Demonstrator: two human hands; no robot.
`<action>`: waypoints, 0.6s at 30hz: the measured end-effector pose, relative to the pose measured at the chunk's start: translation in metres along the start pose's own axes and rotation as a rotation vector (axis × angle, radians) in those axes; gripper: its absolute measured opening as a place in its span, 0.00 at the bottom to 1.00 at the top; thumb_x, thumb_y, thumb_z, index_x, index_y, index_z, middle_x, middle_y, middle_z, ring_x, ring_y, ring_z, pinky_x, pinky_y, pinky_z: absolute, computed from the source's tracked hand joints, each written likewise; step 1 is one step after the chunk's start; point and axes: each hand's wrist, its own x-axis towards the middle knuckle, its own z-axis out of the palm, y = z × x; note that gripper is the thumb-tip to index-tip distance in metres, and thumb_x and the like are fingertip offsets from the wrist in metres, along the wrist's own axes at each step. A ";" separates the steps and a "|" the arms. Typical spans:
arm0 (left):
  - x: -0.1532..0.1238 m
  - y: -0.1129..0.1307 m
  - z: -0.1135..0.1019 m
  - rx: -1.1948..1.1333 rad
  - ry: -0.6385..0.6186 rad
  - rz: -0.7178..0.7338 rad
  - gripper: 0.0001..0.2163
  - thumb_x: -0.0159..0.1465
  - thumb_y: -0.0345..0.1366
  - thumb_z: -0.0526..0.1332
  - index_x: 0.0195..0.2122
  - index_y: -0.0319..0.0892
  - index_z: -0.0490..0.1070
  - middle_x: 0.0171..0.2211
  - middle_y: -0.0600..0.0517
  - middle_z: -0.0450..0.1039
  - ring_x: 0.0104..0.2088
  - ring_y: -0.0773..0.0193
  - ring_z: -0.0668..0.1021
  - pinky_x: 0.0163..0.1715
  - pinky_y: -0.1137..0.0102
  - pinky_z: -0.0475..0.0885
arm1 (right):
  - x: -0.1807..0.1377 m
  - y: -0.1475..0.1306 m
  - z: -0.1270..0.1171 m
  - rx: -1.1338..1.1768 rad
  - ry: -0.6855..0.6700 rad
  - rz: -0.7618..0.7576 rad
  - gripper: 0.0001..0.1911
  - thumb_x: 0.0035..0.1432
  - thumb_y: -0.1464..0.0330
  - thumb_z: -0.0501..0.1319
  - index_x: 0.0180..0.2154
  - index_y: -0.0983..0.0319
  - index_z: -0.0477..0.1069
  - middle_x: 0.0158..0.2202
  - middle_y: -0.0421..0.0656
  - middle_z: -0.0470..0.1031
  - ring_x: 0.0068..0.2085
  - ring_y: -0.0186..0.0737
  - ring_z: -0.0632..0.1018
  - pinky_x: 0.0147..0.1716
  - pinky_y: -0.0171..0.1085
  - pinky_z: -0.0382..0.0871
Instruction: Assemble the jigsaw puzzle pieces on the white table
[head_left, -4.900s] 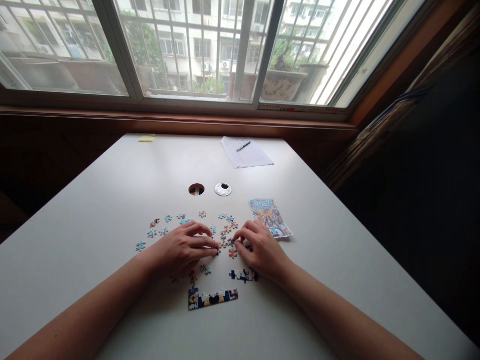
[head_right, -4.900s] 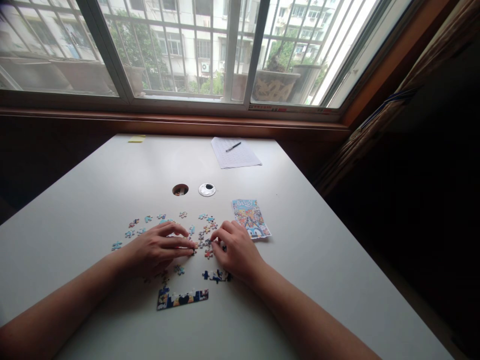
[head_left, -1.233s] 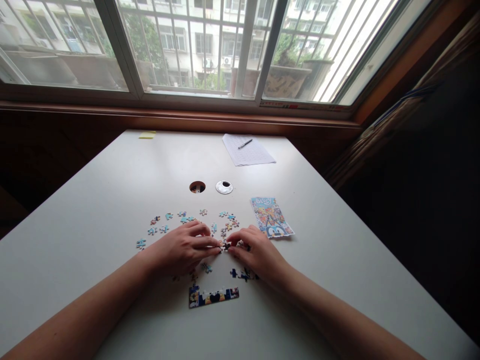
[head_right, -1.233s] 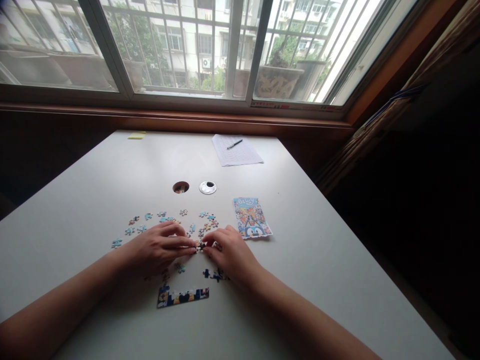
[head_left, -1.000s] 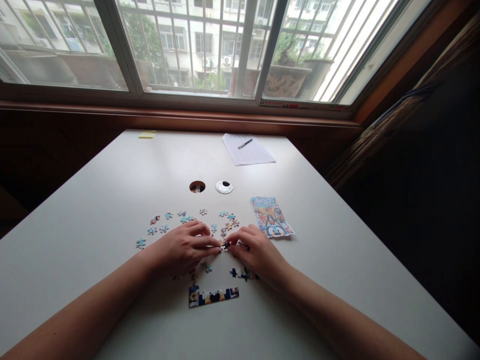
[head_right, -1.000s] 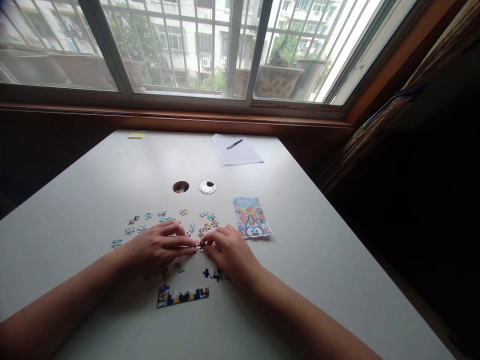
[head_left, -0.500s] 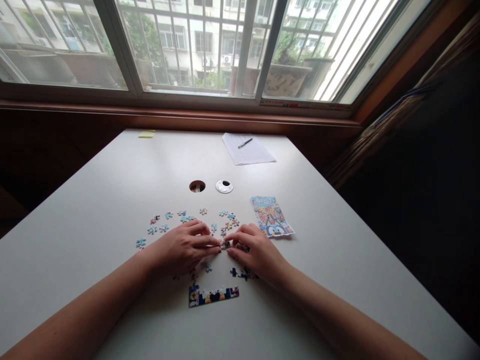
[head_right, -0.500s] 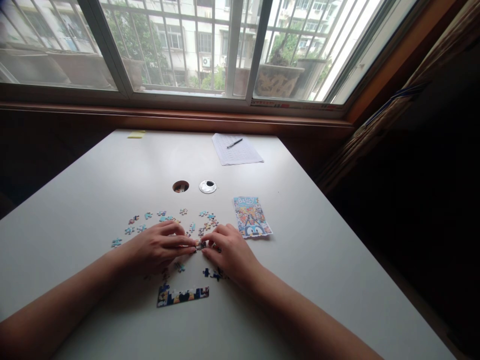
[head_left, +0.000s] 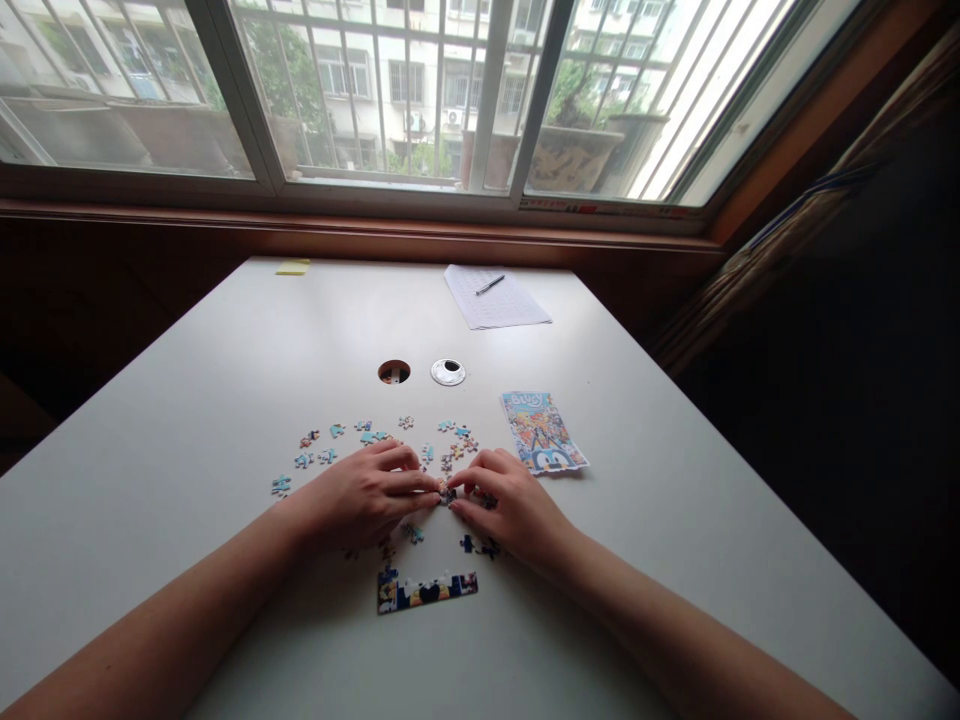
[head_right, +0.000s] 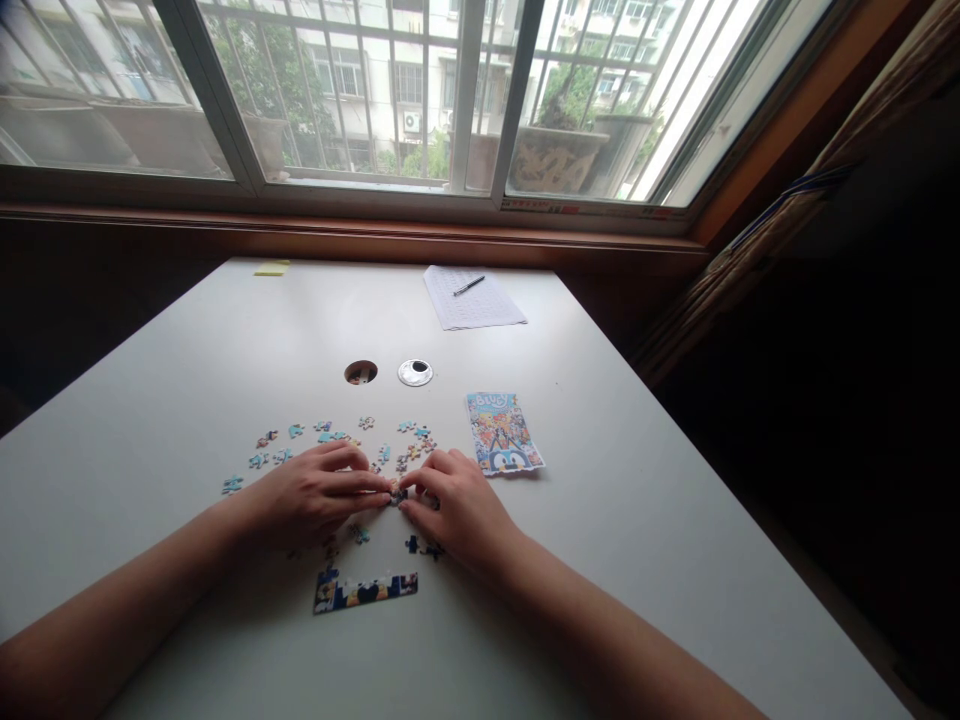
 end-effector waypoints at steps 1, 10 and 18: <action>0.000 0.000 0.000 -0.001 0.001 -0.002 0.19 0.65 0.28 0.60 0.57 0.46 0.70 0.50 0.49 0.77 0.44 0.59 0.73 0.46 0.63 0.71 | 0.000 0.000 0.000 0.000 0.001 -0.003 0.08 0.60 0.69 0.67 0.43 0.55 0.77 0.37 0.41 0.73 0.41 0.41 0.72 0.43 0.41 0.66; 0.000 0.001 0.000 0.003 -0.005 0.006 0.20 0.66 0.28 0.59 0.59 0.45 0.68 0.51 0.49 0.76 0.44 0.59 0.73 0.47 0.62 0.71 | -0.001 -0.001 -0.001 -0.004 0.017 -0.013 0.11 0.59 0.73 0.64 0.43 0.56 0.77 0.37 0.42 0.73 0.41 0.41 0.72 0.44 0.41 0.66; 0.001 0.001 0.001 0.022 -0.010 0.006 0.17 0.67 0.29 0.59 0.58 0.46 0.69 0.51 0.50 0.76 0.44 0.60 0.73 0.47 0.63 0.71 | -0.001 -0.001 -0.002 0.005 0.025 -0.018 0.11 0.60 0.73 0.62 0.44 0.56 0.77 0.37 0.42 0.73 0.40 0.41 0.73 0.44 0.42 0.67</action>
